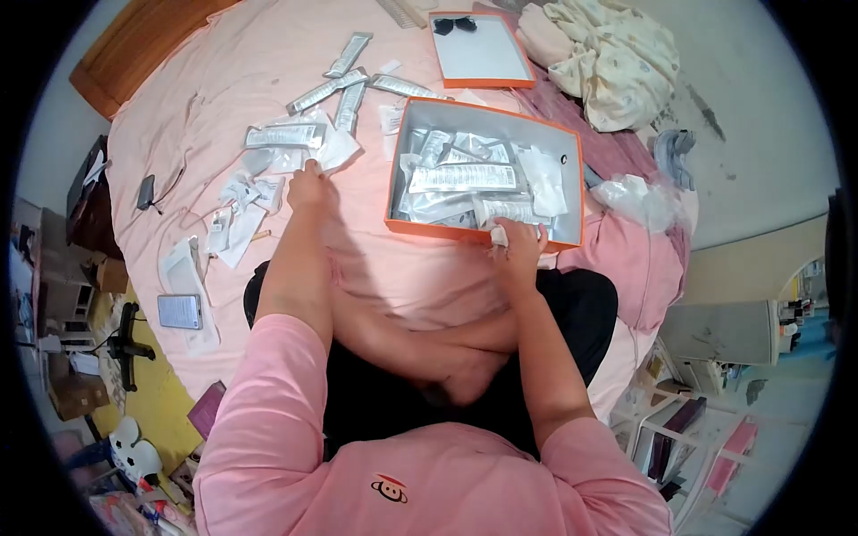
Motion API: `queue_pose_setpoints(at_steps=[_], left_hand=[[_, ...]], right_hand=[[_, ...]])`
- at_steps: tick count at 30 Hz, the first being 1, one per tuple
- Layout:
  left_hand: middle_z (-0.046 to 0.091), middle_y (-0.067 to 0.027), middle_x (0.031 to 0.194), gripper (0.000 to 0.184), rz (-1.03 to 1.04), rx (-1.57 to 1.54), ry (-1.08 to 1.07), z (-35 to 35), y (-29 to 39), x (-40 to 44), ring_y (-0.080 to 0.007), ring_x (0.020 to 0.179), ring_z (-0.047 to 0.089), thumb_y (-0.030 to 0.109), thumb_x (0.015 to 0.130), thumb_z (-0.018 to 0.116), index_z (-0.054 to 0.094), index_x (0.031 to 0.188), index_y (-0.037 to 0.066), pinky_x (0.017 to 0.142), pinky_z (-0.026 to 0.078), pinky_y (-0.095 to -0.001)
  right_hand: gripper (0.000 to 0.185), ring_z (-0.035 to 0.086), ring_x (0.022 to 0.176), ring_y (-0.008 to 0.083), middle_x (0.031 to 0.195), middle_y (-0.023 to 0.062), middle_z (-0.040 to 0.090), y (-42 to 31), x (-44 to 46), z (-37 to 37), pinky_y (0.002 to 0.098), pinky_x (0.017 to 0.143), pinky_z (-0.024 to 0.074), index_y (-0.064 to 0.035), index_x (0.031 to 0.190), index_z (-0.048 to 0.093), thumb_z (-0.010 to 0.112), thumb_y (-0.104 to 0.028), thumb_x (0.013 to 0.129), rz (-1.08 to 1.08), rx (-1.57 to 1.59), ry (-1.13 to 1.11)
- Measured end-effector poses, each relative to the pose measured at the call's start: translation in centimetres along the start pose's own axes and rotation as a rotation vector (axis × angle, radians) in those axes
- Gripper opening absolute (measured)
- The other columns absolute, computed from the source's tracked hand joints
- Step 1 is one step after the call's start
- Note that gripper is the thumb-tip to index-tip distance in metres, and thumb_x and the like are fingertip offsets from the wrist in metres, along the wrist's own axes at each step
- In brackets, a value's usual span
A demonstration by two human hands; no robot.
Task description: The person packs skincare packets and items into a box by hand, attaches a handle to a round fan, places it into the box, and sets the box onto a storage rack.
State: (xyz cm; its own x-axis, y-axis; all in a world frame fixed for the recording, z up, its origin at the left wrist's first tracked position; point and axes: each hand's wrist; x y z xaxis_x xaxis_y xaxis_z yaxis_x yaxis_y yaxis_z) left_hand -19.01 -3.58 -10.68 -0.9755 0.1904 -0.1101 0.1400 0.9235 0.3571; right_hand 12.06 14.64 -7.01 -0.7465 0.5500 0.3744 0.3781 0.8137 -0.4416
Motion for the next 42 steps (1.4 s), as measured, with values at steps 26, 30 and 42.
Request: queue_pose_setpoints(at_steps=[26, 30, 42], left_hand=[[0.029, -0.001, 0.136, 0.056, 0.317, 0.284, -0.048, 2.7, 1.0, 1.9, -0.0407, 0.109, 0.044, 0.03, 0.084, 0.043, 0.021, 0.135, 0.023, 0.078, 0.045, -0.0449], [0.05, -0.0046, 0.116, 0.043, 0.267, 0.186, 0.031, 3.0, 1.1, 2.7, -0.0355, 0.096, 0.054, 0.027, 0.083, 0.045, 0.039, 0.124, 0.015, 0.072, 0.046, -0.0427], [0.052, -0.008, 0.102, 0.033, -0.145, -1.692, 0.241, -11.2, 5.2, -2.0, -0.0191, 0.084, 0.054, 0.015, 0.081, 0.058, 0.046, 0.109, 0.002, 0.066, 0.047, -0.0309]], right_hand=[[0.018, 0.053, 0.081, 0.0236, 0.078, 0.0041, 0.058, -4.1, -2.8, -0.3, 0.0407, 0.081, 0.0318, -0.0127, 0.086, 0.056, 0.054, -0.014, 0.068, -0.17, 0.076, -0.15], [0.025, 0.053, 0.08, 0.0254, 0.081, 0.0057, 0.059, -4.1, -2.6, 0.0, 0.0405, 0.081, 0.0313, -0.0122, 0.09, 0.056, 0.054, -0.011, 0.066, -0.169, 0.086, -0.146], [0.033, 0.053, 0.084, 0.0228, 0.085, 0.0051, 0.059, -4.0, -2.6, 0.1, 0.0389, 0.085, 0.0315, -0.0106, 0.093, 0.055, 0.056, -0.005, 0.061, -0.178, 0.127, -0.07]])
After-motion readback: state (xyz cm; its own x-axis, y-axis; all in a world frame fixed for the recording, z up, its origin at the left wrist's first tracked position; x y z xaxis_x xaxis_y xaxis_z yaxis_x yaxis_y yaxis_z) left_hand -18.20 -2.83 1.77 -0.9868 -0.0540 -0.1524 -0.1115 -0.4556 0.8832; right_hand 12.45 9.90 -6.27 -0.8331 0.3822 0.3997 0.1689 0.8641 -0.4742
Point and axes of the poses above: each hand's wrist, its own x-axis towards the middle knuckle, its own z-axis out of the palm, y = z × x
